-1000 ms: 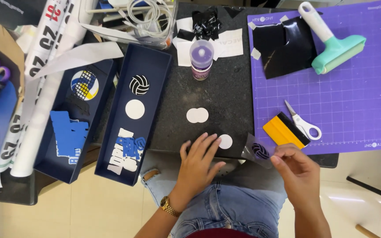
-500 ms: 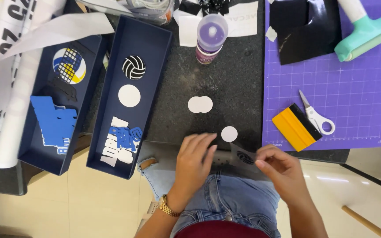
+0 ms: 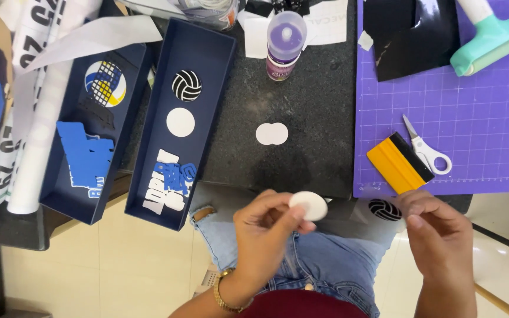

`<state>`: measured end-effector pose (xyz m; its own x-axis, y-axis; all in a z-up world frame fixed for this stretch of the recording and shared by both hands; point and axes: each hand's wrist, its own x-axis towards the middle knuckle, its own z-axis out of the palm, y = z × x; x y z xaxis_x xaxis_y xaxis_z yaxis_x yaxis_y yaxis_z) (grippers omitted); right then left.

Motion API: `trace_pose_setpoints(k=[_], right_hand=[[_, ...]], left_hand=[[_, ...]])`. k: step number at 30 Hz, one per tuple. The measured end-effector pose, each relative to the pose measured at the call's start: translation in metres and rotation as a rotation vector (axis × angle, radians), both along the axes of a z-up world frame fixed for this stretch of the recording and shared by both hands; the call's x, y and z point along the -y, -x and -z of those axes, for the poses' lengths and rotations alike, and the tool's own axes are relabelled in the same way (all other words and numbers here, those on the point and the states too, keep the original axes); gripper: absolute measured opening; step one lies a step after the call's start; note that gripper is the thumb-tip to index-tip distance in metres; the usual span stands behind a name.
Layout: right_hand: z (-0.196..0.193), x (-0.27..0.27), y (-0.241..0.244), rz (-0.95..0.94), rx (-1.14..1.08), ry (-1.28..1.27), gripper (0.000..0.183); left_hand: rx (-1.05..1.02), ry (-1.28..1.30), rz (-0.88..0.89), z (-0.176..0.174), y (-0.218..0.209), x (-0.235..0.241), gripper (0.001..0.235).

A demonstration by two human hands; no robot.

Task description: Peeling small circular vinyl stickers from a backing sheet and applying them to a surface using a squeegee.

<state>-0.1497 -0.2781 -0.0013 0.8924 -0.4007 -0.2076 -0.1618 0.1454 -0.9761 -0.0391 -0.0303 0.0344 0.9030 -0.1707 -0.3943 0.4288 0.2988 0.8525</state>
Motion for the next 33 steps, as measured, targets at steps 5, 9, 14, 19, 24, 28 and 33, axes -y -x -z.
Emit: trace_pose_setpoints(k=[5, 9, 14, 19, 24, 28, 33], right_hand=[[-0.008, -0.006, 0.003, -0.033, 0.040, -0.047, 0.006], [-0.006, -0.006, 0.009, -0.020, 0.039, -0.062, 0.008], [-0.006, -0.009, 0.013, -0.008, 0.043, -0.074, 0.010], [-0.006, -0.010, 0.012, 0.012, 0.025, -0.047, 0.008], [-0.008, -0.009, 0.010, -0.003, 0.029, -0.052, 0.006], [-0.003, -0.009, 0.011, 0.000, 0.041, -0.052, 0.008], [-0.009, -0.010, 0.008, -0.013, 0.031, -0.050, 0.005]], left_hand=[[-0.014, 0.171, -0.012, -0.037, 0.009, 0.009, 0.011], [0.035, 0.196, -0.029, -0.049, 0.016, 0.006, 0.015], [0.191, 0.141, -0.008, -0.060, 0.013, -0.002, 0.015], [1.463, -0.430, 0.215, -0.058, -0.006, -0.028, 0.018], [1.562, -0.405, 0.194, -0.065, -0.018, -0.029, 0.010], [1.522, -0.336, 0.158, -0.064, -0.016, -0.029, 0.009], [1.526, -0.279, 0.128, -0.057, -0.019, -0.027, 0.007]])
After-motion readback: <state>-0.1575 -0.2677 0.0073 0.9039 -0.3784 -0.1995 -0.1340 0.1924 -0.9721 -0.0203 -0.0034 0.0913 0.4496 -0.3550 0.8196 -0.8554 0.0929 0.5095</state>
